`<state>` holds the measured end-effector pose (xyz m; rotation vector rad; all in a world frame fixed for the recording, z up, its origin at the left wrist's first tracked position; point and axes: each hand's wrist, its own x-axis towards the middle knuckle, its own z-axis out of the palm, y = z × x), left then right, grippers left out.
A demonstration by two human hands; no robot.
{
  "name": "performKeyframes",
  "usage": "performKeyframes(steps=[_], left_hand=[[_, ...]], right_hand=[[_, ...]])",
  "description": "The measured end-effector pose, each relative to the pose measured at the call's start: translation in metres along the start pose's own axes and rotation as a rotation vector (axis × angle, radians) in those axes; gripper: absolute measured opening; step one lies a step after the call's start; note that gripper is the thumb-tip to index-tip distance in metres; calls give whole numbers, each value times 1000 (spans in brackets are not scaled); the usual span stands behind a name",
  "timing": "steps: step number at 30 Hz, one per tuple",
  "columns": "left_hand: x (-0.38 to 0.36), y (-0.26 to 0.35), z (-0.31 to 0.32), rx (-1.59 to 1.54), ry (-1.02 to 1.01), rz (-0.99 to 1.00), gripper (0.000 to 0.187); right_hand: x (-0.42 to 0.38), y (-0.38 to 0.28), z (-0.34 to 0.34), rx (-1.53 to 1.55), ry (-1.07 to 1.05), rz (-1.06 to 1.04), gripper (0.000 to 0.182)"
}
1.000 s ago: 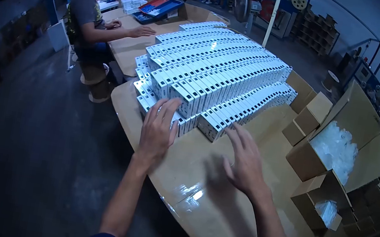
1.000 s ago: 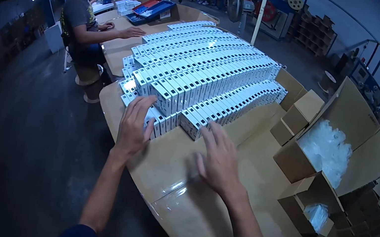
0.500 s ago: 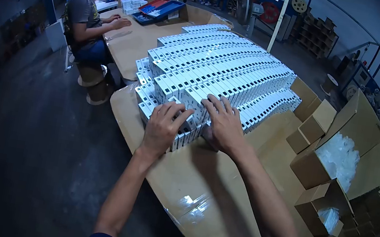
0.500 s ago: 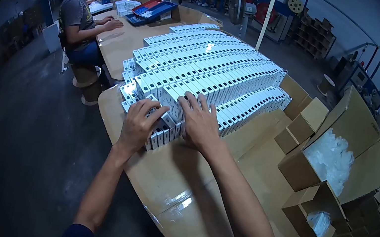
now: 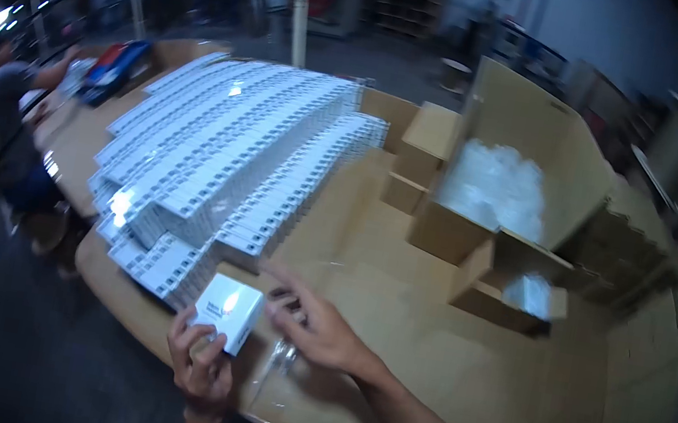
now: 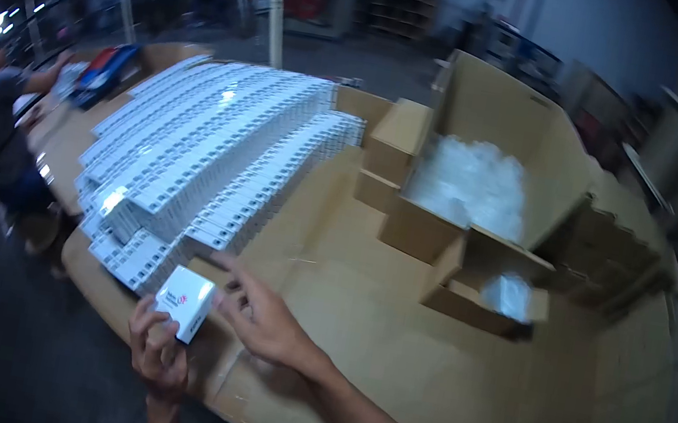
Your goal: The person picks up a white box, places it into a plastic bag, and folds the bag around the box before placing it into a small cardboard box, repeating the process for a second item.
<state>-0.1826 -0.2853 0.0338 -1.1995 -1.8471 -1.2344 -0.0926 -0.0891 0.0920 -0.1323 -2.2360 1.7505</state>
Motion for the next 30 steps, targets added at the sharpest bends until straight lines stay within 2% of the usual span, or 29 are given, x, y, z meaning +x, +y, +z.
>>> performKeyframes(steps=[2,3,6,7,8,11,12,14,16,18,20,21,23,26,30], left_hand=[[-1,24,27,-123,-47,30,46],[0,38,39,-172,-78,37,45],[9,78,79,-278,-146,106,41],[15,93,94,-323,-186,127,40],[24,106,105,-369,-229,141,39],[63,142,130,-569,-431,62,35],[76,147,146,-574,-440,91,34],[107,148,184,-564,-464,145,32],[146,153,232,-523,-494,230,30],[180,149,293,-546,-546,293,30],[202,153,345,-612,-690,311,31],[208,150,368,-576,-759,360,30],[216,142,404,-496,-903,453,29],[237,155,418,-376,-1173,157,25],[254,152,427,-655,-1093,52,20]], right_hand=[[-42,8,-16,183,-62,137,55],[-59,4,-22,257,-41,134,50],[-90,8,-56,391,83,173,47],[-95,11,-67,287,205,50,40],[-104,11,-78,301,258,62,37],[-125,12,-129,247,420,20,26],[-133,2,-146,338,458,50,22],[-148,1,-190,-161,550,38,20],[-150,-23,-232,-454,685,-6,21],[-140,-36,-271,-741,777,66,19],[-125,-28,-315,-873,771,46,18],[-117,-22,-334,-832,753,-49,20],[-104,-10,-361,-933,720,-57,23],[-87,-4,-390,-972,607,16,34],[-64,6,-410,-1025,489,131,43]])
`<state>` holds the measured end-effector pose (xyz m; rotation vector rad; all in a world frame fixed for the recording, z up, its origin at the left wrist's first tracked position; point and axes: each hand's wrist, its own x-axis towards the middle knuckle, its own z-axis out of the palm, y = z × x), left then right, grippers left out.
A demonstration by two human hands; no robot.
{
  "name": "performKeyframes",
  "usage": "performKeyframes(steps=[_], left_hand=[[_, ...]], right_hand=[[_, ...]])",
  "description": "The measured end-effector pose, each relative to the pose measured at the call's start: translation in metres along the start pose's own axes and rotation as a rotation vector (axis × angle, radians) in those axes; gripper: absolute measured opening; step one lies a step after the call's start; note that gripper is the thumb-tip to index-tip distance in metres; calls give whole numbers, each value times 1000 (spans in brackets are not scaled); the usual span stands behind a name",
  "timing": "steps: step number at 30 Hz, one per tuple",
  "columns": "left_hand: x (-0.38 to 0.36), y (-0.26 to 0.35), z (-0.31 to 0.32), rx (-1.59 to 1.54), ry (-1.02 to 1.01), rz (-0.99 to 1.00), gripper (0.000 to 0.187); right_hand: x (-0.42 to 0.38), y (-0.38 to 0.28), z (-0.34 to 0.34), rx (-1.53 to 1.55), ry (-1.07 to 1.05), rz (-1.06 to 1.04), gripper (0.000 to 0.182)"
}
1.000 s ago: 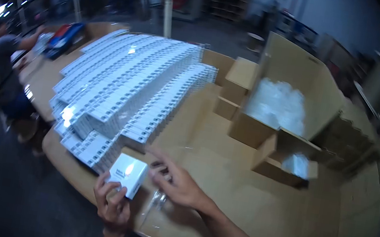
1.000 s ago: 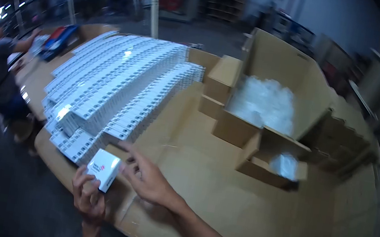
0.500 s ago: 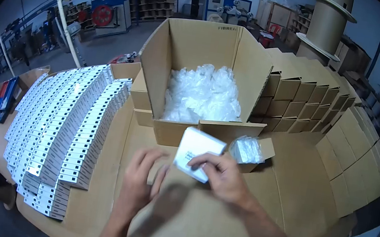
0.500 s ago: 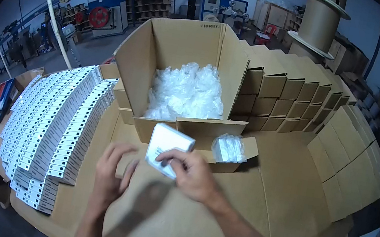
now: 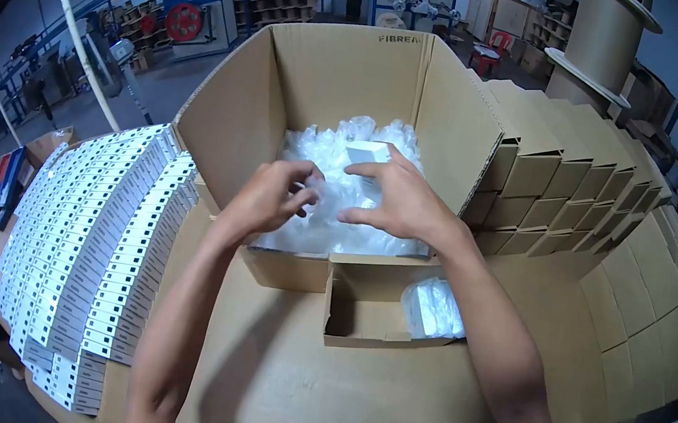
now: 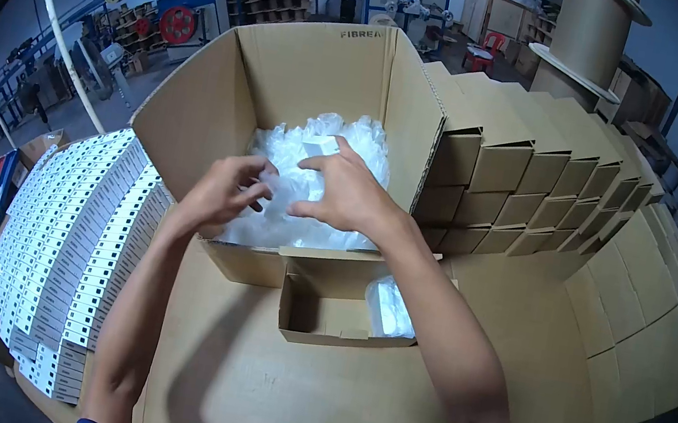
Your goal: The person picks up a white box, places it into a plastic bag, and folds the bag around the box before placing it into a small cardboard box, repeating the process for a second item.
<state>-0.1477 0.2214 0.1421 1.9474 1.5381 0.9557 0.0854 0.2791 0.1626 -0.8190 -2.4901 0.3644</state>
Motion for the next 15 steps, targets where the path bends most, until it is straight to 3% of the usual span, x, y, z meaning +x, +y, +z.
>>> performKeyframes(steps=[2,5,7,9,12,13,15], left_hand=[[4,5,-5,-78,-6,-14,19],[8,2,-2,-414,95,-45,33],[10,-16,18,-166,235,118,40],[12,-30,26,-57,307,103,43],[14,-35,18,-269,340,3,49],[14,-30,16,-130,398,-82,37],[16,-23,17,-67,473,-91,35]], right_hand=[[15,10,9,16,-47,-18,44],[26,21,28,48,143,-58,33],[29,17,33,130,275,-107,24],[33,17,27,125,212,-53,24],[30,16,21,115,242,-15,22],[28,16,21,110,255,6,22],[23,15,19,115,263,81,21]])
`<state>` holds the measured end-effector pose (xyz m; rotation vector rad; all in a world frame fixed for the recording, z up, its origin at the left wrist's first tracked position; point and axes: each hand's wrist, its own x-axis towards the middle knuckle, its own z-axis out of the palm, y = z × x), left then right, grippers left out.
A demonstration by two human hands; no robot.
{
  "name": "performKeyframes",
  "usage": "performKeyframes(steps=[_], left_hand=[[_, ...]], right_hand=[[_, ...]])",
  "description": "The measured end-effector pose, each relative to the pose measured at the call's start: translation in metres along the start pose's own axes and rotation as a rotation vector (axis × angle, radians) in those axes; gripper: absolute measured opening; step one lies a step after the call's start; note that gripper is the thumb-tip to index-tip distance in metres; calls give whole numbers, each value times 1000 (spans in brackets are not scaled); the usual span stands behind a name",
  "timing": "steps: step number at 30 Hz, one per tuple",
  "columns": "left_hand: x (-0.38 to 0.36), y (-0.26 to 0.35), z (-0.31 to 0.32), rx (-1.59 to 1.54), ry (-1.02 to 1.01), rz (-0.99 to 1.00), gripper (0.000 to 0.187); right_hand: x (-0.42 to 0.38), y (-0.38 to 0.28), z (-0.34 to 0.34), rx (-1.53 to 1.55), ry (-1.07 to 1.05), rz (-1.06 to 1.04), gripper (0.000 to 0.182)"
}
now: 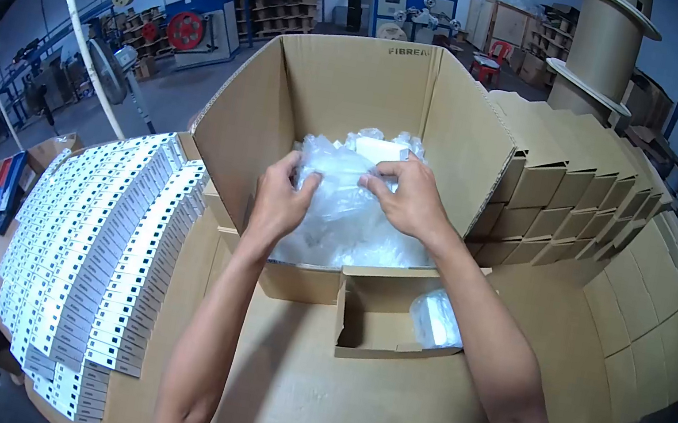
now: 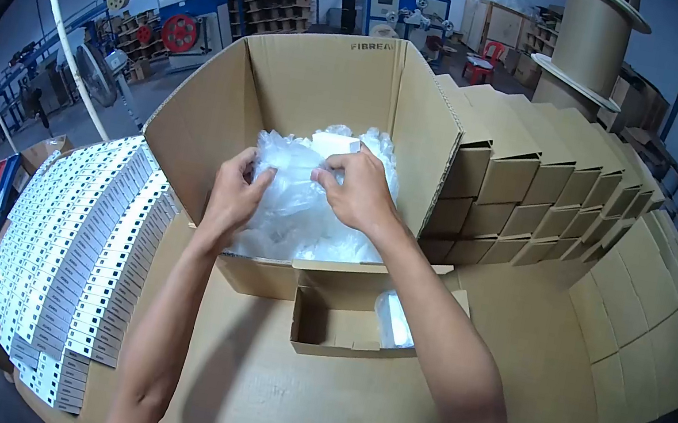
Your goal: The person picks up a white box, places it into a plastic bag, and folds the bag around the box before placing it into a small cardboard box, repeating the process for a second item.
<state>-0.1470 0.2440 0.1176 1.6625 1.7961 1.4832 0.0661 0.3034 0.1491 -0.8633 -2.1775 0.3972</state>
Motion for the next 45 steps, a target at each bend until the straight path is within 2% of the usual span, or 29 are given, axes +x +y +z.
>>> performKeyframes(steps=[2,5,9,10,13,17,18,19,21,23,24,25,27,29,33,35,36,39,40,43,45], left_hand=[[4,-1,6,86,88,80,34],[18,-22,18,125,168,101,36],[25,-27,15,199,187,139,41],[27,-31,17,199,115,130,48],[12,-6,20,231,346,357,55],[-27,61,-13,147,106,524,55],[-39,74,-15,-3,-35,430,46],[-48,74,-9,-117,-43,400,27],[-73,82,-15,-286,-87,269,15],[-107,99,-16,-364,21,253,16],[-126,106,-18,-342,78,226,16],[-145,110,-18,-321,139,194,16],[-181,112,-12,-373,248,168,17],[-222,119,-8,-386,289,105,17],[-301,122,10,-302,317,45,19],[-335,130,13,-451,300,-80,20],[-348,134,15,-528,291,-143,21],[-383,140,20,-662,329,-47,21],[-393,141,21,-660,313,-76,20],[-422,135,24,-610,286,-171,20],[-429,133,28,-711,310,-175,20]], right_hand=[[-2,2,-3,26,61,38,20],[-10,4,-2,49,148,117,17],[-16,5,-7,2,285,119,15],[-17,2,-10,6,282,139,15],[-18,1,-17,17,258,121,14],[-28,-29,-45,51,148,19,15],[-32,-37,-53,63,95,-17,15],[-35,-44,-61,75,43,-57,16],[-44,-55,-73,212,-72,-89,18],[-66,-73,-84,269,-121,-63,20],[-82,-84,-85,382,-66,20,26],[-97,-85,-73,603,53,-28,35],[-150,-98,-67,504,137,85,52],[-203,-112,-50,504,108,110,65],[-284,-137,-14,739,233,283,47],[-309,-144,-16,687,308,368,38],[-321,-147,-25,631,256,412,27],[-355,-149,-40,803,193,413,24],[-368,-147,-39,833,216,390,21],[-401,-146,-39,1061,197,536,20],[-411,-150,-39,1096,246,569,19]])
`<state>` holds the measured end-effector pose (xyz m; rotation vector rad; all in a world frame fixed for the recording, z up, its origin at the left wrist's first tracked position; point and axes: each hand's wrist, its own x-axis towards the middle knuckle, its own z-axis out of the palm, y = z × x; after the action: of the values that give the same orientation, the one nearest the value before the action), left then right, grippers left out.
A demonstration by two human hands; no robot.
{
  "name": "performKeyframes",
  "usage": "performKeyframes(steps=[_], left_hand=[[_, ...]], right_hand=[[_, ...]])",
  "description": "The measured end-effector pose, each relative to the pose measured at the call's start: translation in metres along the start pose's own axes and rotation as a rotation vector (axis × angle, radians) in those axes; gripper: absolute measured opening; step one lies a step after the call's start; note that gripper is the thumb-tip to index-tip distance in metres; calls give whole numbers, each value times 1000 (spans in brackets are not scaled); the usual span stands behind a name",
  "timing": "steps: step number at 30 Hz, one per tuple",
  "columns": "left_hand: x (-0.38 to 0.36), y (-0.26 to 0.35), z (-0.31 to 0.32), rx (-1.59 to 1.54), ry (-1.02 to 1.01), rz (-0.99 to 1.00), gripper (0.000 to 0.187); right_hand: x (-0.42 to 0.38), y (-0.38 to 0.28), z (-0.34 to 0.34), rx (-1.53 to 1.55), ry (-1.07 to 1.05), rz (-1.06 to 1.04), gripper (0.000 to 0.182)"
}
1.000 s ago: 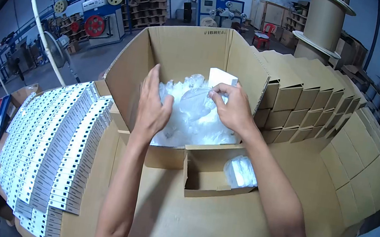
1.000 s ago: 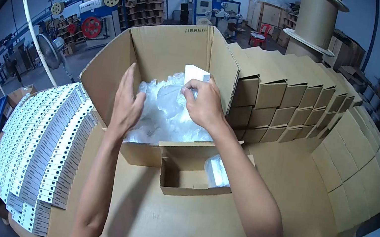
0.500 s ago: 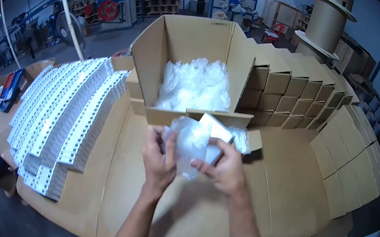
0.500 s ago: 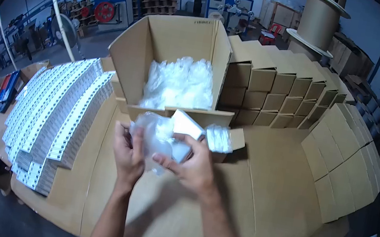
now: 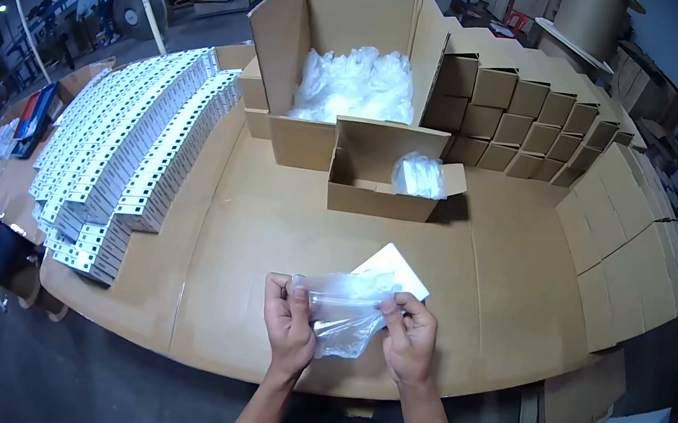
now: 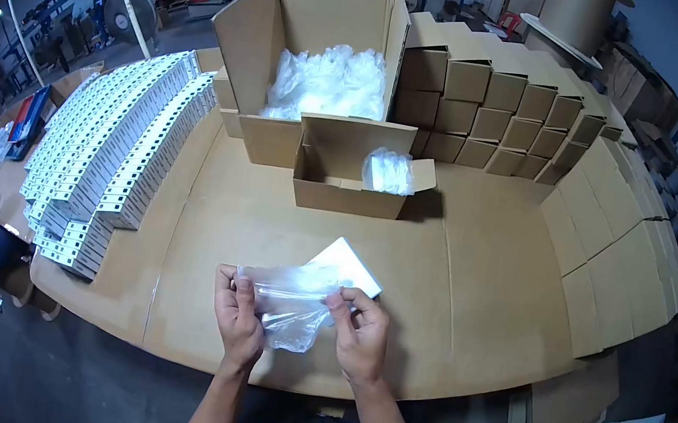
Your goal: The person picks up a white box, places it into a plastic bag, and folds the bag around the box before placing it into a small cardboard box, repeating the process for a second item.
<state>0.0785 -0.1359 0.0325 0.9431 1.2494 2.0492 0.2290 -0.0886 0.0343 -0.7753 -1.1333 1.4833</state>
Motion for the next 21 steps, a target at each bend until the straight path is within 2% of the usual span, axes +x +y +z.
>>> performKeyframes(steps=[3,6,7,11,14,15,17,18,19,21], left_hand=[[-10,-2,1,-40,53,2,20],[-13,1,-3,28,106,31,20],[-11,2,-6,70,129,58,19],[-3,4,-18,234,250,159,18],[1,4,-26,251,280,190,18],[0,5,-26,229,261,185,18],[-8,8,-27,111,182,125,19],[-9,7,-26,152,165,153,20],[-11,5,-24,194,145,176,20],[-14,-5,-25,265,111,213,22]], right_hand=[[-13,7,3,-53,60,35,21],[-25,27,4,-216,-125,-17,23],[-28,13,6,-409,-185,-62,23],[-35,11,-7,-339,-256,82,21],[-37,15,-15,-311,-157,113,25],[-33,11,-20,-628,-144,-126,28],[-26,5,-13,-549,-113,-182,33],[-23,4,-10,-509,-94,-210,36],[-20,7,-10,-460,-128,-194,44],[-16,24,-8,-321,-188,-104,41]])
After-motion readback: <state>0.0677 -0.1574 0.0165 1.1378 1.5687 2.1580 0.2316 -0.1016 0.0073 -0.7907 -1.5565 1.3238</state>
